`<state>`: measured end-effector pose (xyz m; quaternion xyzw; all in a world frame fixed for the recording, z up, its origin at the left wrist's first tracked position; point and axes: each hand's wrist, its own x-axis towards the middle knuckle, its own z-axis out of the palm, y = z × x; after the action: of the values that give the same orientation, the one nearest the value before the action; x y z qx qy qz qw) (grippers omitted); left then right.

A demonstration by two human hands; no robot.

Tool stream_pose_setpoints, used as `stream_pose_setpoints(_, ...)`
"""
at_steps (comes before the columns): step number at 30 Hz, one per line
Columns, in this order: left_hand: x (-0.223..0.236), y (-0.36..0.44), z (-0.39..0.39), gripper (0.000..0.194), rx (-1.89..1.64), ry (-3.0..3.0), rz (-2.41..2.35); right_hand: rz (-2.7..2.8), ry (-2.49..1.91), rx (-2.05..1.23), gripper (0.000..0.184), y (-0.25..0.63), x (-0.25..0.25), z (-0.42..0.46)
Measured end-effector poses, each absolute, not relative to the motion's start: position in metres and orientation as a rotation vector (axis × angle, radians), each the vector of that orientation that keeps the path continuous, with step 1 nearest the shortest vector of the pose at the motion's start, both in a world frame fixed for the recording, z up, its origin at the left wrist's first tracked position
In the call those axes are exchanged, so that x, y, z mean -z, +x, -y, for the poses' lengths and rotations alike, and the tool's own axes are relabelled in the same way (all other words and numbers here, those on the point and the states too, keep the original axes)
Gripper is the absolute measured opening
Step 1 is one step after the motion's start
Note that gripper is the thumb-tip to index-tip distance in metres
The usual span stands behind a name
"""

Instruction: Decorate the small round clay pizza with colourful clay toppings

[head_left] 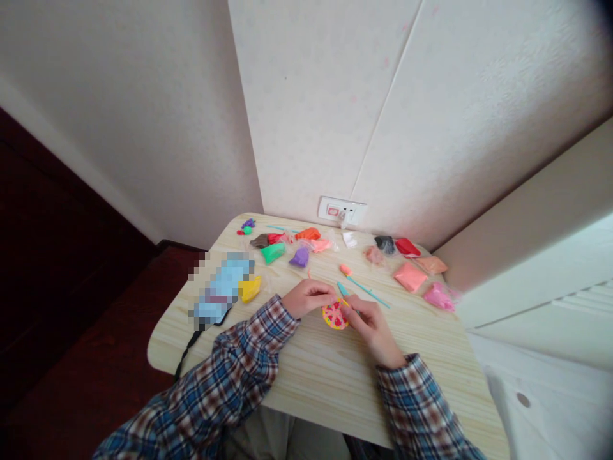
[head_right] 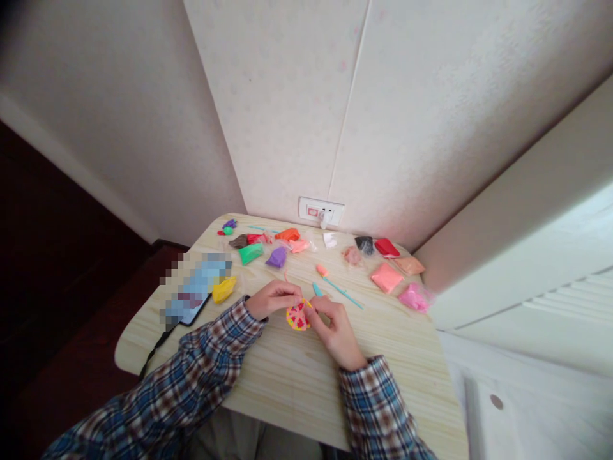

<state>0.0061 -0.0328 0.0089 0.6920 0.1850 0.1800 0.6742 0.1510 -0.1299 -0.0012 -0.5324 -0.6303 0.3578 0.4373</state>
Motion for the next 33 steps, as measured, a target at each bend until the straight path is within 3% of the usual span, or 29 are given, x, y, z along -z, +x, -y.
stream_pose_setpoints(16, -0.0129, 0.0091, 0.0374, 0.046, -0.399, 1.408, -0.44, 1.448, -1.372, -0.895, 0.04, 0.1528, -0.0003, 0.1301)
stream_pose_setpoints(33, -0.0104, 0.0081, 0.0352, 0.045, -0.36, 1.402, -0.402, 1.393, -1.356, -0.895, 0.041, 0.1542, 0.0, 0.1303)
